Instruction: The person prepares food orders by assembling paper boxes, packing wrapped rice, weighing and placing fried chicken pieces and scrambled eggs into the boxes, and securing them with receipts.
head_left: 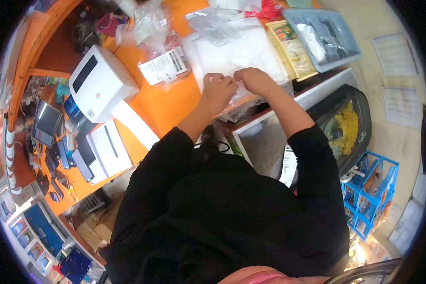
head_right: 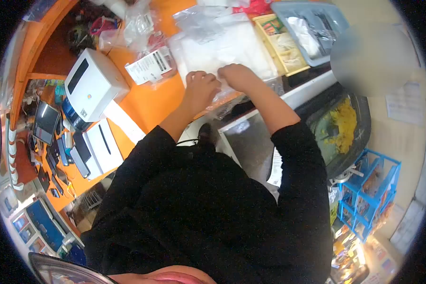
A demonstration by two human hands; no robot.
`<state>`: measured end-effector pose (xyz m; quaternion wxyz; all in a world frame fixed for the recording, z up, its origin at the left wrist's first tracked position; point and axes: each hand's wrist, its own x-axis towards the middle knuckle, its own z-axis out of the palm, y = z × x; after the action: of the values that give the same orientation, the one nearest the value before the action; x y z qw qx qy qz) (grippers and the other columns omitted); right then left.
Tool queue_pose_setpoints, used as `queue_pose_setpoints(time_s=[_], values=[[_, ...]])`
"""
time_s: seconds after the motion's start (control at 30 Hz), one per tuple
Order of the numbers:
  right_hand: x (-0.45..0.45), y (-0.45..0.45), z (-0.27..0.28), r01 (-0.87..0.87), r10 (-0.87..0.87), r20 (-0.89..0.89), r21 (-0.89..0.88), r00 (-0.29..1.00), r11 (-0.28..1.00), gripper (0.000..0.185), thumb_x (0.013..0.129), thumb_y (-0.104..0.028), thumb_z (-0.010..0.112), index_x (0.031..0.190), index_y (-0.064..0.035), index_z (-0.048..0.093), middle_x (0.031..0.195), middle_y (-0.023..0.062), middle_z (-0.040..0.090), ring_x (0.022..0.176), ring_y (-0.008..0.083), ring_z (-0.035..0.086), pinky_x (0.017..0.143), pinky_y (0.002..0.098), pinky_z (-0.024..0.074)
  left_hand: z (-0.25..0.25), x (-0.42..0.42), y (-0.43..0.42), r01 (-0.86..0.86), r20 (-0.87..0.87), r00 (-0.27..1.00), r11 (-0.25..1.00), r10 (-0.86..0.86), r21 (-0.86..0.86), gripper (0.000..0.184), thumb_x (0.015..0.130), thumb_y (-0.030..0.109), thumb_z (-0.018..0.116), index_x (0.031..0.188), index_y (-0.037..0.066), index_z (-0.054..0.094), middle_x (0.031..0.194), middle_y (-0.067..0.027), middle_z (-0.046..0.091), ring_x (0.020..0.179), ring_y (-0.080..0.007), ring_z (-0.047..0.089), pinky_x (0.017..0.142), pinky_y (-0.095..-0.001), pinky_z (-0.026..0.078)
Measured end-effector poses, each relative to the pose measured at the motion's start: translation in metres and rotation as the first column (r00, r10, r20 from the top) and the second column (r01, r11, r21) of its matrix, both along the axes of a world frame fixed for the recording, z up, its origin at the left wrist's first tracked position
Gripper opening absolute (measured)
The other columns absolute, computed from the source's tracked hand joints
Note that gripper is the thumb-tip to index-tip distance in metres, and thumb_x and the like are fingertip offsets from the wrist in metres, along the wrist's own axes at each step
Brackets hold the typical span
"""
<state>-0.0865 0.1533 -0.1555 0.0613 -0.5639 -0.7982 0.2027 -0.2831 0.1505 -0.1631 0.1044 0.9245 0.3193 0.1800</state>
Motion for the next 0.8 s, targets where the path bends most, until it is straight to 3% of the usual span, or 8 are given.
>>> queue_pose_setpoints(time_s=[0.3,0.4,0.5,0.53,0.6,0.67,0.73,0.8], values=[[-0.009,0.019,0.008,0.034,-0.032,0.109,-0.018,0.993,0.999,0.013,0.075,-0.009,0.059,0.087,-0.013,0.063,0.087,0.0062,0.063,0.088,0.0272,0.063,0.071,0.0384,0.05,-0.011,-0.001,0.01,0.086,0.146,0.986,0.996,-0.084,-0.005,0.014,0.075,0.013,0.058,0.087,0.017,0.062,0.09,0.0016,0.055,0.096,-0.0214,0.05,0.09,-0.0435,0.033],[-0.006,0.018,-0.002,0.027,-0.035,0.064,0.132,0.997,0.991,0.011,0.075,-0.007,0.06,0.083,-0.0128,0.064,0.087,0.0024,0.065,0.077,0.0296,0.062,0.064,0.038,0.0492,-0.017,-0.001,0.008,0.088,0.119,0.989,0.996,-0.089,0.01,0.015,0.074,0.014,0.057,0.088,0.016,0.062,0.091,0.0013,0.056,0.096,-0.0205,0.051,0.09,-0.0399,0.036],[-0.002,0.014,0.011,0.002,-0.002,0.0,0.33,1.0,0.944,0.014,0.076,-0.005,0.055,0.088,-0.0093,0.062,0.081,0.0086,0.062,0.074,0.0273,0.062,0.063,0.0366,0.0482,-0.026,-0.001,0.01,0.09,0.162,0.981,0.993,-0.102,0.081,0.013,0.074,0.014,0.056,0.086,0.014,0.061,0.092,0.0012,0.057,0.094,-0.0182,0.051,0.088,-0.0347,0.038],[0.0,0.01,0.018,0.147,-0.092,-0.181,0.321,0.979,0.935,0.011,0.079,-0.006,0.054,0.088,-0.0085,0.061,0.078,0.009,0.06,0.07,0.0254,0.06,0.062,0.0352,0.047,-0.028,0.0,0.009,0.09,0.19,0.976,0.99,-0.11,0.112,0.012,0.073,0.014,0.056,0.084,0.013,0.061,0.091,0.0012,0.058,0.093,-0.0172,0.051,0.087,-0.0328,0.039],[0.003,-0.002,0.038,0.413,-0.248,-0.515,0.234,0.82,0.88,0.007,0.085,-0.008,0.053,0.09,-0.0069,0.058,0.072,0.0097,0.056,0.061,0.0215,0.055,0.06,0.0323,0.0446,-0.033,0.002,0.007,0.061,0.211,0.973,0.987,-0.092,0.15,0.014,0.073,0.014,0.056,0.086,0.011,0.062,0.092,0.0006,0.058,0.093,-0.0175,0.052,0.086,-0.0327,0.04],[-0.001,-0.017,0.092,0.552,-0.429,-0.555,0.067,0.713,0.831,0.012,0.094,-0.015,0.05,0.091,-0.0056,0.055,0.066,0.0061,0.05,0.055,0.0132,0.047,0.056,0.0262,0.0407,-0.034,0.004,0.006,0.035,0.218,0.974,0.986,-0.07,0.161,0.015,0.074,0.014,0.056,0.087,0.01,0.063,0.091,-0.0003,0.059,0.093,-0.0182,0.053,0.086,-0.033,0.041],[-0.009,-0.042,0.147,0.586,-0.439,-0.658,0.004,0.612,0.811,0.02,0.098,-0.023,0.047,0.093,-0.0054,0.055,0.065,-0.0007,0.048,0.055,0.0076,0.044,0.052,0.0219,0.0379,-0.032,0.007,0.003,0.015,0.211,0.977,0.99,-0.044,0.14,0.015,0.074,0.013,0.056,0.086,0.01,0.064,0.09,-0.0015,0.061,0.093,-0.0191,0.054,0.085,-0.0336,0.042],[-0.012,-0.071,0.196,0.562,-0.394,-0.828,-0.119,0.399,0.818,0.019,0.098,-0.021,0.047,0.099,-0.0041,0.056,0.066,-0.0048,0.046,0.055,0.0042,0.043,0.048,0.0192,0.0348,-0.027,0.01,0.0,0.047,0.046,0.998,0.998,-0.048,0.031,0.018,0.075,0.019,0.062,0.09,0.009,0.064,0.095,-0.0036,0.062,0.095,-0.0219,0.055,0.087,-0.0344,0.042]])
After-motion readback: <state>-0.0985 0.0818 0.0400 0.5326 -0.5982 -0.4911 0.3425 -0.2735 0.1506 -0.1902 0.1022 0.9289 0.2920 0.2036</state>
